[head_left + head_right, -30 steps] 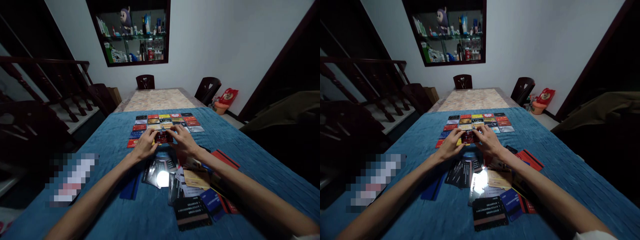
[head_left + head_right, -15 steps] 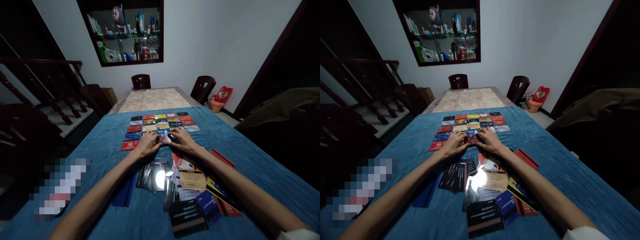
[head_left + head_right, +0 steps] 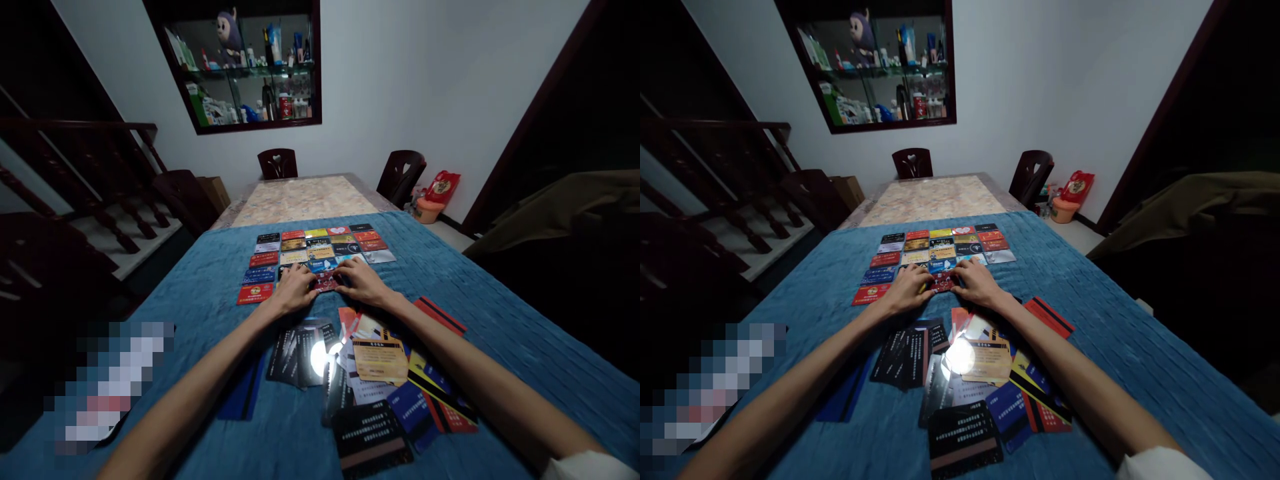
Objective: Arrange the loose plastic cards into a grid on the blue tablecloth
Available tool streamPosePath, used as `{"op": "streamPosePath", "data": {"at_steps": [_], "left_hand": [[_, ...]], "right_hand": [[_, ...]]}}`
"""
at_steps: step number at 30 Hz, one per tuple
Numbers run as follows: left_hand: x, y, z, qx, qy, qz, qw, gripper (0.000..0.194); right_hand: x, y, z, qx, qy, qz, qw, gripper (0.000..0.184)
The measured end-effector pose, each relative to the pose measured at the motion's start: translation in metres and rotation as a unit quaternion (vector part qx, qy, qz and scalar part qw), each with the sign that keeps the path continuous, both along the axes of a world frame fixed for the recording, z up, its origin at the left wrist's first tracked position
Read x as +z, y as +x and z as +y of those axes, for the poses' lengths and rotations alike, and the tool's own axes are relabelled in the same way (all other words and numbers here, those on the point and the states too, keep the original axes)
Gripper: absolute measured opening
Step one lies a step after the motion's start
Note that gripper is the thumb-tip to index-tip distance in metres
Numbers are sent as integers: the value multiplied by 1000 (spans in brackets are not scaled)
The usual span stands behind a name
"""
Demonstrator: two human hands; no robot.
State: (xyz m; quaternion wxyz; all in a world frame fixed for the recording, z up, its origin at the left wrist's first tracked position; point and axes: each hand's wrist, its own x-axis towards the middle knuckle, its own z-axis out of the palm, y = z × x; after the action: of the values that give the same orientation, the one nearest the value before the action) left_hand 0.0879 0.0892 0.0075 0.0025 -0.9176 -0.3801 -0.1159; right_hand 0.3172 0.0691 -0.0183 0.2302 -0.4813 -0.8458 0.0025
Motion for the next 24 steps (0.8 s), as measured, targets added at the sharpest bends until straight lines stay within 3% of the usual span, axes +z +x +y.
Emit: {"op": "streamPosePath", "data": {"at_steps": [13, 24], "left_hand": [[1, 2, -3, 3, -8, 18, 1000, 26], [-3, 1, -2, -2, 18, 12, 1000, 24]], "right_hand": [[-2, -2, 0, -2, -21, -22, 1000, 27], [-1, -4, -3, -51, -23, -44, 997, 31]]}}
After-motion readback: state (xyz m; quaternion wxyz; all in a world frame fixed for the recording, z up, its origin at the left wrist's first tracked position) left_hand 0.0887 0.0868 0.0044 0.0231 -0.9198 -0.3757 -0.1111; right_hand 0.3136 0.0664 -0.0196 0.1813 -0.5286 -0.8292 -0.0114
